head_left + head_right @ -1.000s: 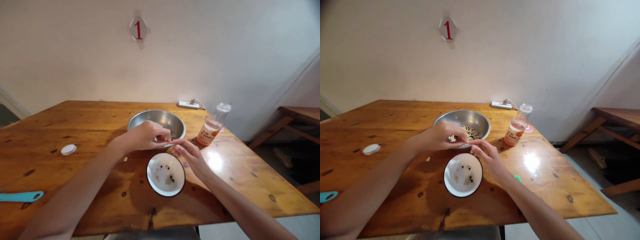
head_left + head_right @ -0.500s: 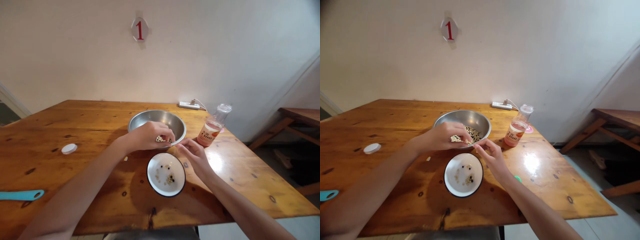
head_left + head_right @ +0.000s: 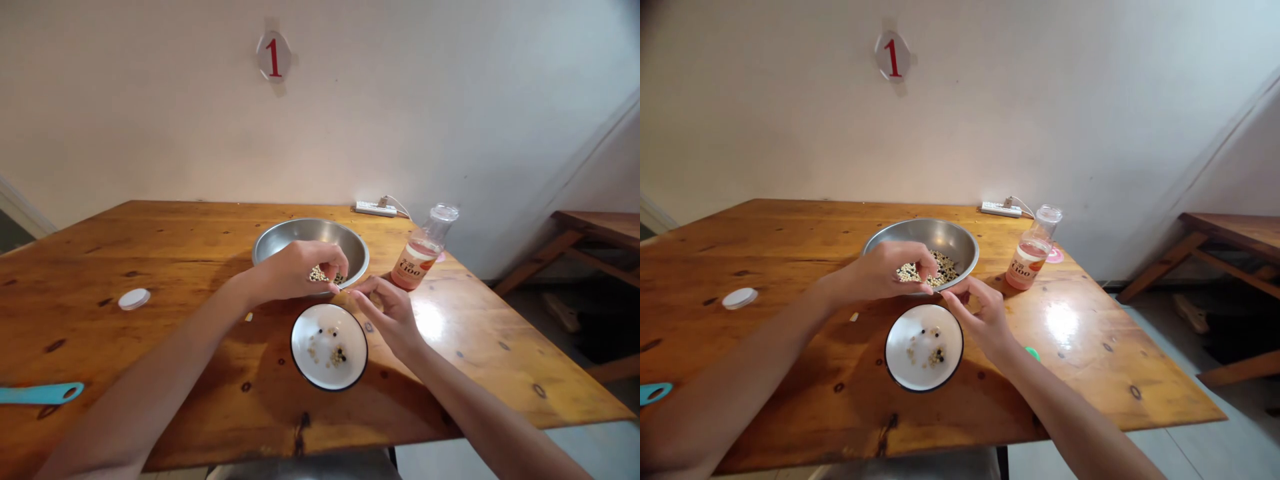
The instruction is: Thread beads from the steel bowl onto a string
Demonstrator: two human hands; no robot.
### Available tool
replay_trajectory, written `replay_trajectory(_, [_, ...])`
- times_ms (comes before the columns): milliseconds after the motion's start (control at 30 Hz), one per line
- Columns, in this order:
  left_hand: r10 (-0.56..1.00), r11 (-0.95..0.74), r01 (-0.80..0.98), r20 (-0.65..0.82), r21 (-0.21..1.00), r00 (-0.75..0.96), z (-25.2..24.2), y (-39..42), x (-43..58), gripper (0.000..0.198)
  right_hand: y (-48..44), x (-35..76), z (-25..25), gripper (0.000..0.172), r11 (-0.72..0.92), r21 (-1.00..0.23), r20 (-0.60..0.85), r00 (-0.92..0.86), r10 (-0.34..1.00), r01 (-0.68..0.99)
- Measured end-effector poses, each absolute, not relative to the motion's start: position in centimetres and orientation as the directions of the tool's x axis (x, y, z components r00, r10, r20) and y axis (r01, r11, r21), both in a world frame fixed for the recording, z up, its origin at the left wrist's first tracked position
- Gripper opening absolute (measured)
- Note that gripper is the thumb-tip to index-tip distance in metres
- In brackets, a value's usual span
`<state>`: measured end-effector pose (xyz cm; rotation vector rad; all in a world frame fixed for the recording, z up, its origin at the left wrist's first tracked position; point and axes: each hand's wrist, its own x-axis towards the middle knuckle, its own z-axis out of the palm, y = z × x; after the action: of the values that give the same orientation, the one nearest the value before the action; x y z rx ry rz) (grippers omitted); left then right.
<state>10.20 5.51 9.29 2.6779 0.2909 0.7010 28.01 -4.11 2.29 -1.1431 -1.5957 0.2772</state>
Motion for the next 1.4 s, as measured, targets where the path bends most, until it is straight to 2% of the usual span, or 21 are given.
replay_trajectory(167, [0.285, -0.895, 0.083, 0.419, 0.438, 0.862, 9.41, 5.23, 10.26, 0.011, -4.02, 28.12, 1.96, 0.017, 0.513, -0.686, 0.628, 0.064, 0.776, 0.516])
replay_trajectory(367, [0.288, -0.908, 0.108, 0.417, 0.405, 0.862, 9.32, 5.41, 10.25, 0.008, -3.90, 28.23, 1.75, 0.018, 0.503, -0.702, 0.615, 0.073, 0.785, 0.505])
replay_trajectory(800, [0.275, -0.905, 0.084, 0.422, 0.418, 0.864, 9.21, 5.25, 10.24, 0.006, -3.86, 28.22, 1.63, 0.015, 0.508, -0.722, 0.607, 0.078, 0.791, 0.470])
replay_trajectory(1067, [0.318, -0.889, 0.113, 0.419, 0.444, 0.850, 9.21, 5.14, 10.28, 0.007, -3.82, 28.23, 1.39, 0.014, 0.508, -0.724, 0.613, 0.098, 0.784, 0.466])
replay_trajectory(1400, [0.293, -0.900, 0.103, 0.412, 0.424, 0.863, 9.21, 5.23, 10.37, 0.007, -3.82, 28.25, 1.53, 0.014, 0.501, -0.728, 0.602, 0.087, 0.794, 0.468])
